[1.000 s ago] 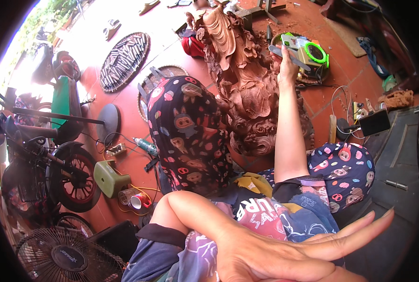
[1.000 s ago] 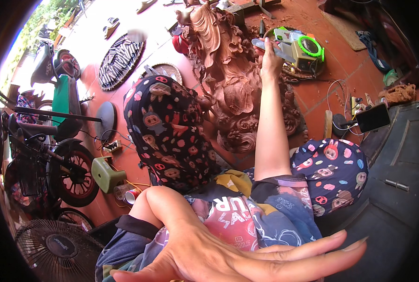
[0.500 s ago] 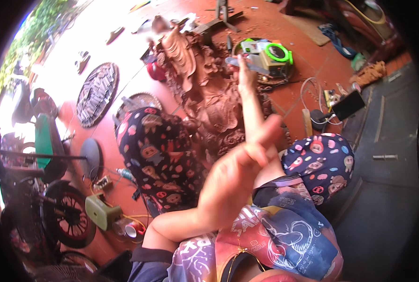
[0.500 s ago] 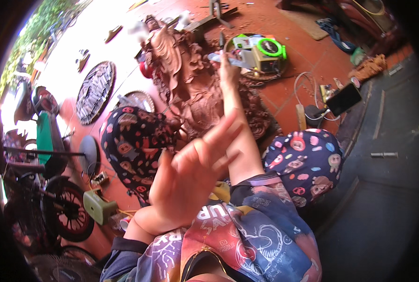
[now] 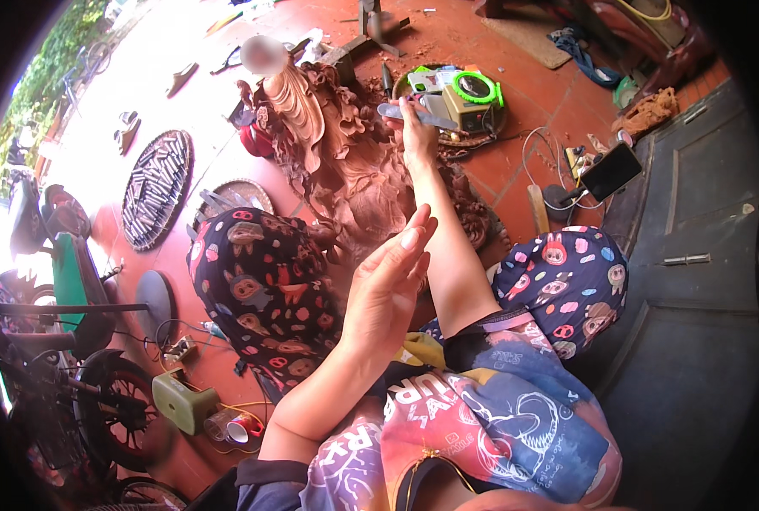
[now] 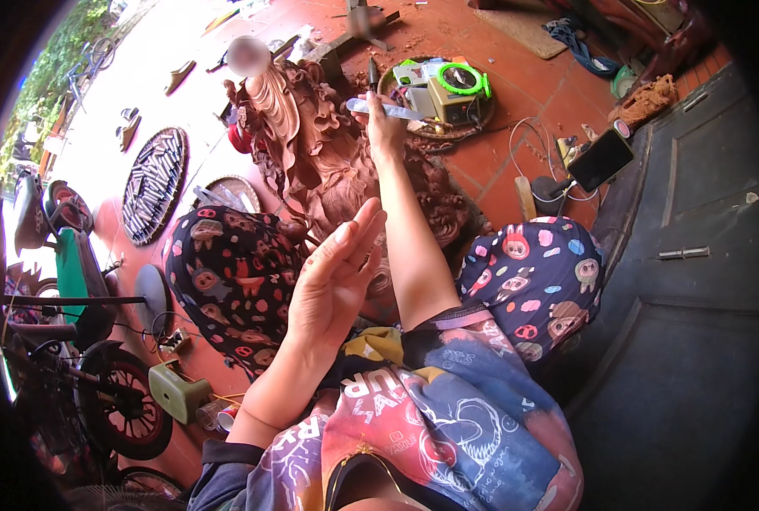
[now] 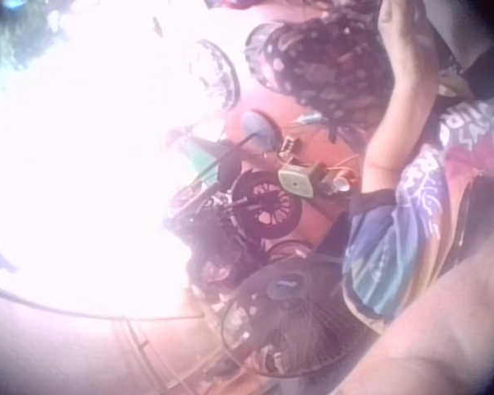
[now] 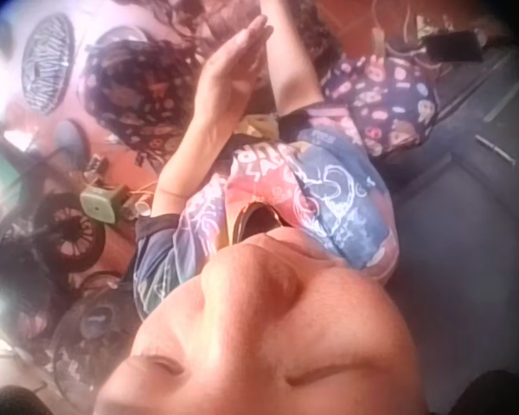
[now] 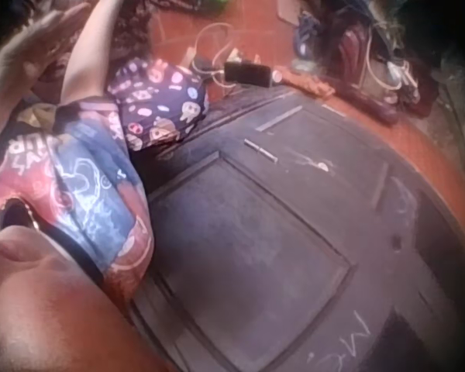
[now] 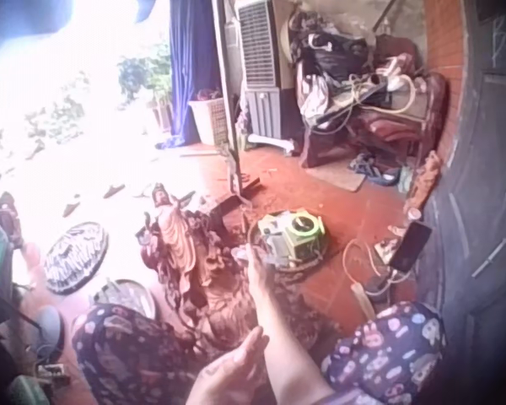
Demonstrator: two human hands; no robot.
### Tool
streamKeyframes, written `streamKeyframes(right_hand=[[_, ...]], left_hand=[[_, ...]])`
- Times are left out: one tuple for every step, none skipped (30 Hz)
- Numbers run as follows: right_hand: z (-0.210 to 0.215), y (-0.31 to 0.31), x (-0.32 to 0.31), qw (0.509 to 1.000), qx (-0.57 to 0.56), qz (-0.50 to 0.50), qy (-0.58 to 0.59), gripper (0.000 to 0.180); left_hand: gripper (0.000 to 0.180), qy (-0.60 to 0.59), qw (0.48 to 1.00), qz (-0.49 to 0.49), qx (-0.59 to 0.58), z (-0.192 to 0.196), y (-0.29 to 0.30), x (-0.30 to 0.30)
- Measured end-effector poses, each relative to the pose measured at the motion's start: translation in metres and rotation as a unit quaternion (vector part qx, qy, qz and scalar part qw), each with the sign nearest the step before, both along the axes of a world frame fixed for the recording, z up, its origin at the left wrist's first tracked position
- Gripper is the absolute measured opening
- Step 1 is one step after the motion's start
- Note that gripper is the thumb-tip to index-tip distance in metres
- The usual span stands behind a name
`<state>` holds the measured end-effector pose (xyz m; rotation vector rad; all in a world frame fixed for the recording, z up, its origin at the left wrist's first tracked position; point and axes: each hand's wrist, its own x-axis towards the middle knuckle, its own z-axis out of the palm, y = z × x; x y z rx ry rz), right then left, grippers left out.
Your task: The person carves a large wooden sculpture using various hand tools, including chisels and a sanding block. They refine details on the surface, remove wood shavings, and smooth sections of the piece.
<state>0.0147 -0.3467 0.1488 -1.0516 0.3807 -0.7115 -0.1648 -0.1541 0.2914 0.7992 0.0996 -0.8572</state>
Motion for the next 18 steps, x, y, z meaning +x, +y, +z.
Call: streamKeyframes(right_hand=[[-0.001,0.0,0.001,1.0,0.003,-0.001,0.001,0.031],[-0.002,0.0,0.001,1.0,-0.003,-0.006,0.002,0.031],[-0.003,0.0,0.002,1.0,-0.009,-0.01,0.003,0.03],[-0.005,0.004,0.007,1.0,-0.011,-0.009,-0.001,0.03],[-0.006,0.005,0.01,1.0,0.017,-0.008,-0.018,0.029],[-0.007,0.002,0.01,0.998,0.045,-0.005,-0.035,0.028],[-0.01,0.001,0.01,0.998,0.035,0.008,-0.042,0.029],[-0.014,0.0,0.009,0.998,0.027,0.023,-0.049,0.029],[-0.013,-0.002,0.005,0.999,0.026,0.015,-0.038,0.029],[-0.01,0.002,0.003,0.999,0.031,0.011,-0.028,0.029],[-0.012,-0.004,0.001,1.0,0.021,0.013,-0.02,0.028],[-0.013,-0.011,0.0,1.0,0.009,0.011,-0.014,0.027],[-0.013,-0.01,0.002,1.0,0.005,0.008,-0.023,0.028],[-0.012,-0.01,0.004,0.999,-0.001,0.002,-0.032,0.028],[-0.009,-0.009,0.001,1.0,0.002,0.009,-0.024,0.029],[-0.009,-0.011,-0.001,1.0,-0.013,0.008,-0.016,0.029],[-0.009,-0.01,0.0,1.0,-0.022,0.008,-0.009,0.029],[-0.008,-0.009,0.0,0.999,-0.032,0.008,-0.002,0.03]], left_hand=[[0.051,0.0,1.0,0.001,0.004,-0.001,0.001,0.001],[0.052,-0.001,1.0,0.003,0.007,-0.002,0.001,0.001],[0.052,-0.007,1.0,0.006,0.001,-0.004,0.002,0.001],[0.052,-0.017,1.0,0.013,-0.001,-0.005,0.003,0.002],[0.052,-0.027,0.999,0.021,-0.004,-0.005,0.006,0.002],[0.052,-0.022,0.999,0.015,-0.017,-0.001,0.012,0.003],[0.052,-0.018,0.999,0.015,-0.028,0.005,0.02,0.004],[0.052,-0.014,0.999,0.016,-0.036,0.012,0.03,0.004],[0.044,-0.049,0.996,0.056,-0.051,0.016,0.047,0.005],[0.036,-0.087,0.989,0.1,-0.06,0.023,0.066,0.006],[0.029,-0.121,0.98,0.14,-0.076,0.026,0.083,0.008],[0.019,-0.143,0.964,0.209,-0.08,0.024,0.105,0.014],[0.017,-0.142,0.943,0.283,-0.103,0.013,0.139,0.025],[0.016,-0.26,0.904,0.306,-0.149,0.004,0.169,0.035],[0.014,-0.232,0.899,0.347,-0.135,0.006,0.189,0.045],[0.014,-0.242,0.874,0.421,-0.032,0.001,0.2,0.053],[0.014,-0.252,0.833,0.488,0.073,-0.007,0.209,0.061],[0.015,-0.256,0.779,0.546,0.175,-0.02,0.221,0.067]])
